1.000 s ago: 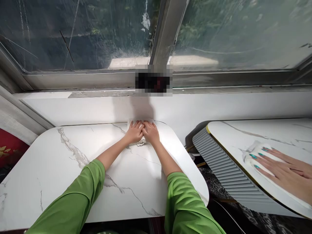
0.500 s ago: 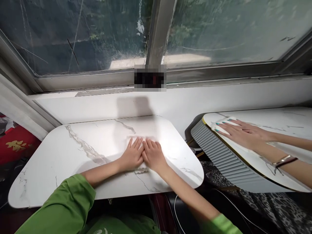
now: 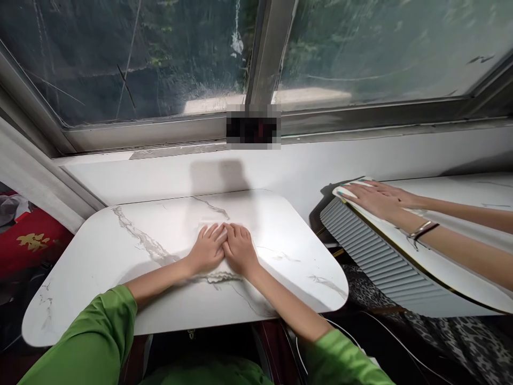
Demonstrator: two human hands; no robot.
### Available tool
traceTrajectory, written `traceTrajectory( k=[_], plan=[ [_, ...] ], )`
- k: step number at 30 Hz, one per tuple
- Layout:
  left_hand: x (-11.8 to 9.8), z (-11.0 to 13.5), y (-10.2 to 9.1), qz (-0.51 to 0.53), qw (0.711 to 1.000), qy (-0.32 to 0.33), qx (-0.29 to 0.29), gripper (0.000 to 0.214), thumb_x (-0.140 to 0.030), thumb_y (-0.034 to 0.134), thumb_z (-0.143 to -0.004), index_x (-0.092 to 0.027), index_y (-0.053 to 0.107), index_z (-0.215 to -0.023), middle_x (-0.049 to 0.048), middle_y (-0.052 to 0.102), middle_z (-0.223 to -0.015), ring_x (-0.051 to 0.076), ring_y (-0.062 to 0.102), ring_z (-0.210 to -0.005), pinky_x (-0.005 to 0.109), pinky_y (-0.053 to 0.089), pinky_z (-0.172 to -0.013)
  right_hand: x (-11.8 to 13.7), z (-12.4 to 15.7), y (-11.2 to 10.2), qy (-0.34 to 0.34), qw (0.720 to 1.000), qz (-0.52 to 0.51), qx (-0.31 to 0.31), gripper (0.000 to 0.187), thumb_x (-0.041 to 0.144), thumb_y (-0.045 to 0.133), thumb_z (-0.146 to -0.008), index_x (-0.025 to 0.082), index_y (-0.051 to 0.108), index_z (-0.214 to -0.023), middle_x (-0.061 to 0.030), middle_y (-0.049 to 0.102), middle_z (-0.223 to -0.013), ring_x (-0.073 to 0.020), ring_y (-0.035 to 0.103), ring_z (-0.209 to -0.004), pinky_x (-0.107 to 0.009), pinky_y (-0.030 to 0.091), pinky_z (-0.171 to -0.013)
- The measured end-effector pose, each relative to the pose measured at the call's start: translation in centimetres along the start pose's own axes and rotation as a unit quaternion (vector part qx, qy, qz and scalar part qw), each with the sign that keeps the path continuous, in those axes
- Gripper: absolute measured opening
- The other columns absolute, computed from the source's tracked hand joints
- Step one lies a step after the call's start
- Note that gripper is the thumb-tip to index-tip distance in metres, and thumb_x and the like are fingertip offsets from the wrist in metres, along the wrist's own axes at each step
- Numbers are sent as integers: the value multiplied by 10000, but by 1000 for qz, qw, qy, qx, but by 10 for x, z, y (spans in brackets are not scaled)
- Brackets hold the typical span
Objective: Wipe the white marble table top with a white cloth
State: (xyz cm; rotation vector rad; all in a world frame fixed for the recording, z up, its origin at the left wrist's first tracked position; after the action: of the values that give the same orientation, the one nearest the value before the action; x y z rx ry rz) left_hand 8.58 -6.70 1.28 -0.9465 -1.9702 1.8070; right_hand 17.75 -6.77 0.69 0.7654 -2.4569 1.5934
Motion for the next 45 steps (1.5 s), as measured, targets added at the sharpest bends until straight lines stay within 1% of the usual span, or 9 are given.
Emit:
traceTrajectory(
  k=[8, 11, 15, 19, 22, 30, 34, 39, 45],
  plan=[
    [79, -89, 3, -22, 998, -39, -36, 484, -264, 321, -955, -180, 352, -1431, 42, 347, -1506, 231, 242, -1412, 450, 129, -1172, -37, -113, 40, 8, 1000, -1, 9, 416, 193, 337, -847, 150, 521, -1217, -127, 577, -1182, -264, 482, -1126, -408, 349, -1004],
    [93, -103, 2, -21, 998, -42, -36, 484, -252, 296, -955, -186, 347, -1431, 37, 352, -1503, 228, 249, -1410, 453, 144, -1171, -43, -132, 49, 26, 1000, -1, 10, 422, 189, 344, -836, 148, 534, -1210, -128, 587, -1170, -269, 495, -1099, -409, 357, -990],
    [94, -103, 4, -32, 998, -42, -41, 489, -251, 287, -954, -150, 351, -1428, 64, 364, -1495, 239, 246, -1411, 463, 133, -1172, -41, -133, 49, 12, 1000, -18, 7, 426, 187, 343, -837, 141, 549, -1207, -124, 599, -1176, -261, 507, -1107, -402, 350, -1010],
    [86, -86, 5, -44, 997, -51, -47, 485, -280, 294, -962, -147, 362, -1423, 76, 343, -1505, 250, 251, -1409, 481, 141, -1166, -33, -117, 44, 8, 1000, -26, 3, 430, 193, 332, -849, 125, 563, -1206, -132, 582, -1260, -254, 493, -1187, -428, 295, -1082],
    [73, -61, 3, -49, 997, -41, -47, 487, -297, 300, -963, -153, 365, -1424, 84, 329, -1511, 254, 252, -1410, 494, 154, -1160, -19, -91, 41, 18, 1000, -14, 21, 458, 204, 309, -869, 78, 550, -1238, -153, 540, -1339, -246, 446, -1276, -448, 236, -1129],
    [-1, 62, -1, -63, 998, 15, 13, 593, -344, 329, -945, -52, 279, -1458, 167, 221, -1536, 343, 141, -1429, 559, 82, -1142, 63, 36, 8, -38, 998, 40, 23, 511, 187, 281, -897, 55, 446, -1362, -155, 488, -1400, -250, 385, -1347, -535, 148, -1152],
    [-28, 112, -8, -69, 998, 6, 12, 620, -349, 321, -947, -24, 235, -1469, 200, 188, -1536, 367, 83, -1431, 572, 46, -1133, 98, 76, -5, -83, 994, 58, 42, 538, 149, 306, -863, 36, 425, -1376, -157, 475, -1411, -248, 346, -1370, -528, 134, -1162],
    [-21, 122, -12, -57, 998, 12, 27, 610, -336, 319, -951, -26, 233, -1469, 208, 183, -1536, 350, 80, -1435, 555, 43, -1141, 109, 74, 1, -86, 992, 63, 66, 538, 165, 295, -872, 7, 431, -1368, -165, 454, -1426, -256, 321, -1382, -512, 156, -1161],
    [37, 79, -13, -63, 998, -7, 14, 584, -327, 325, -943, -66, 267, -1462, 163, 232, -1535, 294, 141, -1438, 516, 82, -1158, 93, 11, 36, -44, 994, 35, 89, 534, 187, 263, -894, 28, 439, -1372, -159, 459, -1423, -246, 345, -1371, -483, 166, -1160]
  ],
)
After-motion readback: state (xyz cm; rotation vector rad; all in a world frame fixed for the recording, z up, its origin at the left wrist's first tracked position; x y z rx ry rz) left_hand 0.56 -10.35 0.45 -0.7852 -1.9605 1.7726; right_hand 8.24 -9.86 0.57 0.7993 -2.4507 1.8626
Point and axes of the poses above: each hand's wrist, its own z-axis away from the middle knuckle, its own y-axis out of the palm, x = y × z, the point moved 7 cm from there along -z, towards the middle knuckle
